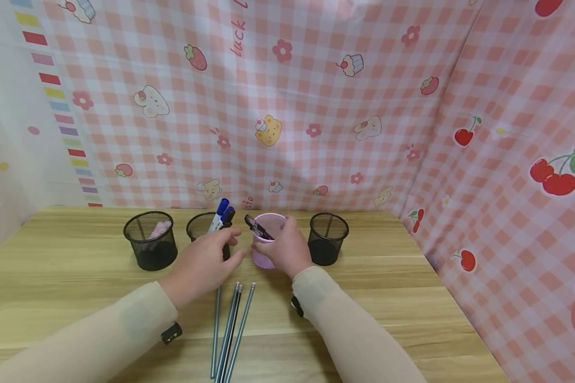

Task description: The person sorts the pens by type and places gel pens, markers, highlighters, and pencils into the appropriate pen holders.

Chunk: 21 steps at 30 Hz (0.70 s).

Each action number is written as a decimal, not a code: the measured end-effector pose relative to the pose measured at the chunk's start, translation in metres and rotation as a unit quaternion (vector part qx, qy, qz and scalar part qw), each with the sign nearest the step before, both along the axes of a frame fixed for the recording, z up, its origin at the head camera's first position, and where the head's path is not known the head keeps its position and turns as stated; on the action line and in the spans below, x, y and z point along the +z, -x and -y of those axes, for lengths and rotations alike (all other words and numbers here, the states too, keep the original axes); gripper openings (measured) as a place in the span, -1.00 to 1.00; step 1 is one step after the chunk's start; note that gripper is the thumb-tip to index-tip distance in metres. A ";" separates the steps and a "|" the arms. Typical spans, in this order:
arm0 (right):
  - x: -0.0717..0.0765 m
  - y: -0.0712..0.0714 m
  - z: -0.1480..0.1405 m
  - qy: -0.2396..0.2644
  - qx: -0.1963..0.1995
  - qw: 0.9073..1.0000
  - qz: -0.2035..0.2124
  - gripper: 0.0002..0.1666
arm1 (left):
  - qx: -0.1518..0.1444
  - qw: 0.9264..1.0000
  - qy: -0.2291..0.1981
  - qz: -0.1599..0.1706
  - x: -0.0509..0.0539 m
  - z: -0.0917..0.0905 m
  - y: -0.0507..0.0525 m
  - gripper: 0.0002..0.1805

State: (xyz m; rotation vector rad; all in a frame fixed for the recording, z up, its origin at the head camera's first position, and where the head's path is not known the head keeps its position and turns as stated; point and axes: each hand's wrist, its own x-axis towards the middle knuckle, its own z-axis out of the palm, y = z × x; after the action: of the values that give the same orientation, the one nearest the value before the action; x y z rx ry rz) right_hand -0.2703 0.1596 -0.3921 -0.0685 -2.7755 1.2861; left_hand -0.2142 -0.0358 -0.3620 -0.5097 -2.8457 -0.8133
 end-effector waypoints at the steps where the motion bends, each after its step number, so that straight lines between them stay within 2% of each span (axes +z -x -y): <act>1: 0.000 0.000 0.000 -0.002 0.001 1.000 0.000 0.24 | -0.006 1.000 0.007 -0.003 0.000 0.002 -0.001 -0.44; 8: 0.002 -0.002 -0.001 -0.022 0.008 1.000 0.010 0.23 | -0.043 0.997 0.057 -0.025 -0.003 0.017 -0.007 -0.37; 13: 0.002 -0.002 -0.003 -0.030 0.015 0.999 0.023 0.23 | -0.064 0.994 0.091 -0.020 -0.007 0.028 -0.012 -0.30; 16: 0.004 -0.002 -0.003 -0.033 0.017 0.999 0.024 0.21 | -0.069 0.992 0.106 -0.011 -0.008 0.034 -0.015 -0.28; 21: 0.008 -0.002 -0.003 -0.068 0.013 0.998 0.007 0.17 | -0.063 0.990 0.127 0.001 -0.009 0.042 -0.021 -0.26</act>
State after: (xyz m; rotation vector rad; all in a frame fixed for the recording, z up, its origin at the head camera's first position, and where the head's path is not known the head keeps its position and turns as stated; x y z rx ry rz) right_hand -0.2682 0.1622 -0.3843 -0.0329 -2.8762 1.1013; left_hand -0.1932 -0.0782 -0.3708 -0.7271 -2.9596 -0.4701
